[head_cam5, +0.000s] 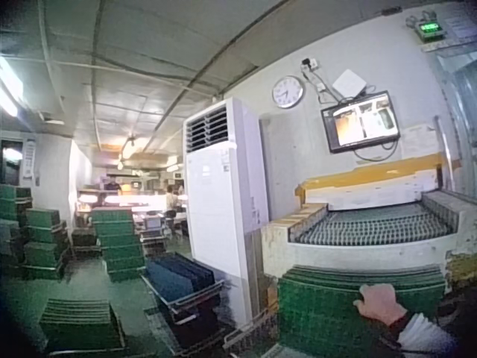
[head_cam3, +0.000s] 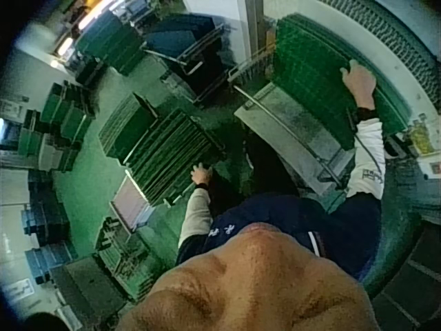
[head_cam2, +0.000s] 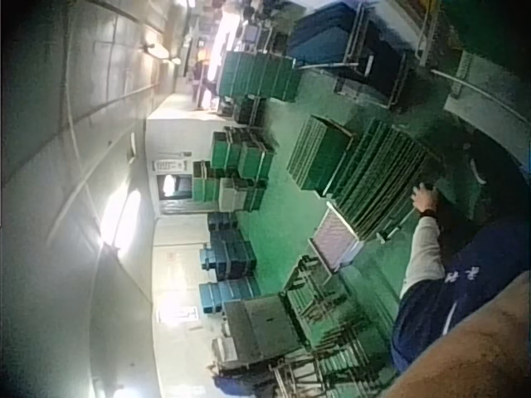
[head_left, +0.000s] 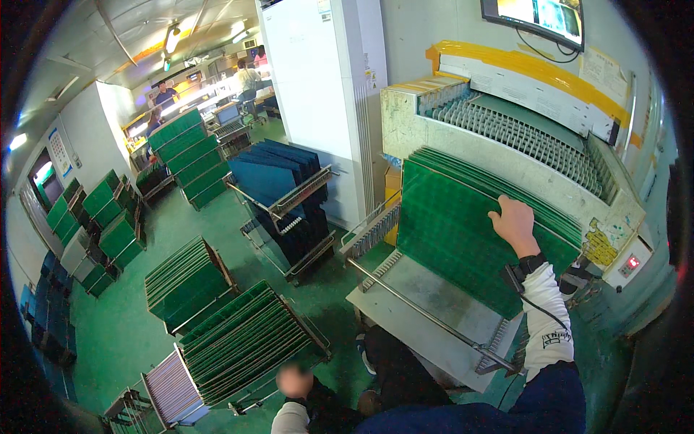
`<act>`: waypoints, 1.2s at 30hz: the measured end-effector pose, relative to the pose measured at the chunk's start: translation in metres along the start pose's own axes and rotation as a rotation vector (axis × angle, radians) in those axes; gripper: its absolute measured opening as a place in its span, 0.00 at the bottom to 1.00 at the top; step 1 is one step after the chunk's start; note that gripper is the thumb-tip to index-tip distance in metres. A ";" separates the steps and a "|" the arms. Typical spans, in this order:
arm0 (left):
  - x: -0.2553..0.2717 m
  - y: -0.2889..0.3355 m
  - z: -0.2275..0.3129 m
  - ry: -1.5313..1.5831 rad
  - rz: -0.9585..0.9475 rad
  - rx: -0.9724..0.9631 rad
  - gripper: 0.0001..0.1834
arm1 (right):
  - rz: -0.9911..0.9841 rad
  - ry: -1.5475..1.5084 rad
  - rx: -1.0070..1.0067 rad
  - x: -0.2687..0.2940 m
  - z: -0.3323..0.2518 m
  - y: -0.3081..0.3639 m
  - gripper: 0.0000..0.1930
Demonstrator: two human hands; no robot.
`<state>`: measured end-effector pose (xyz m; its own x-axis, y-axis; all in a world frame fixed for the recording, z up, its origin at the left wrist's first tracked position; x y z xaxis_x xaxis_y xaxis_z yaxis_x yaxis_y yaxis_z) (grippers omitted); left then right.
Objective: Manually loading green circuit boards into an industrial cleaning or processing machine and organizing them in racks.
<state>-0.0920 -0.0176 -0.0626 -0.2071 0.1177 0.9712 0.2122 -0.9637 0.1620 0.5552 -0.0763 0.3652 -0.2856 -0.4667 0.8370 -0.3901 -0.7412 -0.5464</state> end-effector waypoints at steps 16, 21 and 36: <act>0.002 0.000 0.001 0.010 0.001 0.004 0.31 | 0.050 -0.012 0.032 -0.001 0.001 0.001 0.19; 0.003 0.000 0.001 0.012 -0.005 0.002 0.31 | 0.044 -0.008 0.024 0.000 0.000 0.000 0.18; 0.000 0.000 0.000 0.015 0.016 -0.006 0.31 | 0.033 -0.003 0.012 0.001 0.000 0.001 0.18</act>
<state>-0.0921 -0.0173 -0.0628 -0.2175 0.0987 0.9711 0.2100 -0.9669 0.1453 0.5550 -0.0775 0.3658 -0.2958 -0.4925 0.8185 -0.3701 -0.7308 -0.5735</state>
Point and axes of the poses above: each hand's wrist, its own y-axis away from the middle knuckle, its own x-axis out of the back of the hand, z = x × y, the point moved 8 cm from there along -y, towards the middle knuckle, and after that the axes turned 3 degrees about x, right-handed, at the moved point
